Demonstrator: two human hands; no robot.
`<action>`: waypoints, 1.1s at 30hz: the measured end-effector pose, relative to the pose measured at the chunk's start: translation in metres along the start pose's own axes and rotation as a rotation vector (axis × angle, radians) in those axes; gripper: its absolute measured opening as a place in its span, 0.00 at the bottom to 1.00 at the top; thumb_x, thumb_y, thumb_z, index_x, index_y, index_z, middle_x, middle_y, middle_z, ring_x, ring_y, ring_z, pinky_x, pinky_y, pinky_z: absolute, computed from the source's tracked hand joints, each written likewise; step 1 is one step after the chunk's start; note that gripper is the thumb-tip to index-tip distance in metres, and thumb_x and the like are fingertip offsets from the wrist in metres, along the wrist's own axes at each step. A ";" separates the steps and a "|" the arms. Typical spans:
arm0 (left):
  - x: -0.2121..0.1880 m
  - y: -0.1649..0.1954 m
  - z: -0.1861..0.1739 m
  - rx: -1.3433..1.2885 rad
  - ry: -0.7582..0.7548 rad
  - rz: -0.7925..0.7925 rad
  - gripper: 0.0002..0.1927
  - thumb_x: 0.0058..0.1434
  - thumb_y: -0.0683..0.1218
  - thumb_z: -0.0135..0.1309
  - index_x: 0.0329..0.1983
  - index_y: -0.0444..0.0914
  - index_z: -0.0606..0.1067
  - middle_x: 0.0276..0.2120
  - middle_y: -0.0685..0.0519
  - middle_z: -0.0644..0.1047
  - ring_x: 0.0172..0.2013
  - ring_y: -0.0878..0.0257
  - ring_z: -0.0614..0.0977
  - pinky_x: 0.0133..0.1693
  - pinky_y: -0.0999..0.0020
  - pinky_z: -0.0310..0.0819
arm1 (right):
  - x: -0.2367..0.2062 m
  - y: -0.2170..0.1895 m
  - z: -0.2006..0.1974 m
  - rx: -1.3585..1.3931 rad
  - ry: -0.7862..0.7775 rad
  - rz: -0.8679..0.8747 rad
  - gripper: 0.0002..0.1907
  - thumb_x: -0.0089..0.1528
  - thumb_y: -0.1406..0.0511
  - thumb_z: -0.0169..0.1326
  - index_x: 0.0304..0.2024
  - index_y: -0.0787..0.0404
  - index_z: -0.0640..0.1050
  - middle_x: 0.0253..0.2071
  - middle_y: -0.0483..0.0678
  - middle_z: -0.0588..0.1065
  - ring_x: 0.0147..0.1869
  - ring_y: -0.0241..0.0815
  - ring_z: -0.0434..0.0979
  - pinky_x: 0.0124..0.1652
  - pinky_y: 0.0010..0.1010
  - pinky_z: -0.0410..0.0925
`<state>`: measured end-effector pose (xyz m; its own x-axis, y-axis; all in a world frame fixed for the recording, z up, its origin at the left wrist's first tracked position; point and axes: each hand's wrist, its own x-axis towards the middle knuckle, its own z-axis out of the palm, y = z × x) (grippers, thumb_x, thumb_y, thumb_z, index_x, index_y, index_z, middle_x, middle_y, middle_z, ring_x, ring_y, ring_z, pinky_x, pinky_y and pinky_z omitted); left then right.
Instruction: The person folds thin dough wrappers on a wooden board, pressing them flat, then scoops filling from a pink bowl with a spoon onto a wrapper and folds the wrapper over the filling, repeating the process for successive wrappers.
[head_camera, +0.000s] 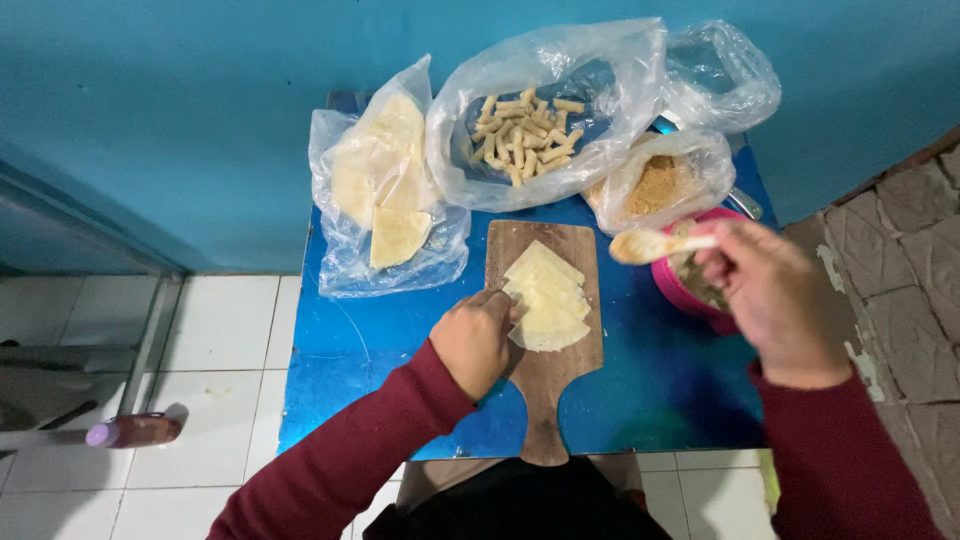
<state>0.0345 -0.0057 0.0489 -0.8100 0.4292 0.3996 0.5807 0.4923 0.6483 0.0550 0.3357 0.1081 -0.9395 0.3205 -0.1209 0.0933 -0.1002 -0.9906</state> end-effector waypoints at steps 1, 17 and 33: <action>0.000 0.001 0.000 0.016 -0.005 0.004 0.08 0.63 0.44 0.54 0.40 0.34 0.75 0.39 0.41 0.79 0.39 0.42 0.81 0.41 0.53 0.76 | -0.008 0.006 0.004 -0.009 -0.062 -0.028 0.15 0.72 0.62 0.46 0.48 0.68 0.78 0.34 0.45 0.74 0.35 0.31 0.68 0.36 0.22 0.63; -0.002 0.012 -0.001 0.127 -0.127 -0.057 0.13 0.60 0.48 0.58 0.40 0.34 0.73 0.41 0.43 0.78 0.40 0.46 0.80 0.38 0.56 0.76 | -0.063 0.041 0.051 -0.671 -0.280 -0.479 0.08 0.68 0.66 0.53 0.48 0.60 0.80 0.35 0.44 0.77 0.39 0.34 0.77 0.41 0.24 0.69; 0.000 0.017 -0.002 0.085 -0.030 -0.020 0.07 0.62 0.46 0.54 0.36 0.37 0.73 0.33 0.44 0.78 0.35 0.45 0.81 0.34 0.53 0.75 | -0.084 0.024 0.065 -1.026 -0.514 -1.074 0.24 0.54 0.71 0.63 0.54 0.57 0.78 0.41 0.44 0.75 0.43 0.46 0.73 0.44 0.35 0.68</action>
<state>0.0442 0.0009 0.0608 -0.8193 0.4408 0.3666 0.5704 0.5626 0.5984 0.1152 0.2451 0.0990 -0.6987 -0.5450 0.4634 -0.6913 0.6810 -0.2414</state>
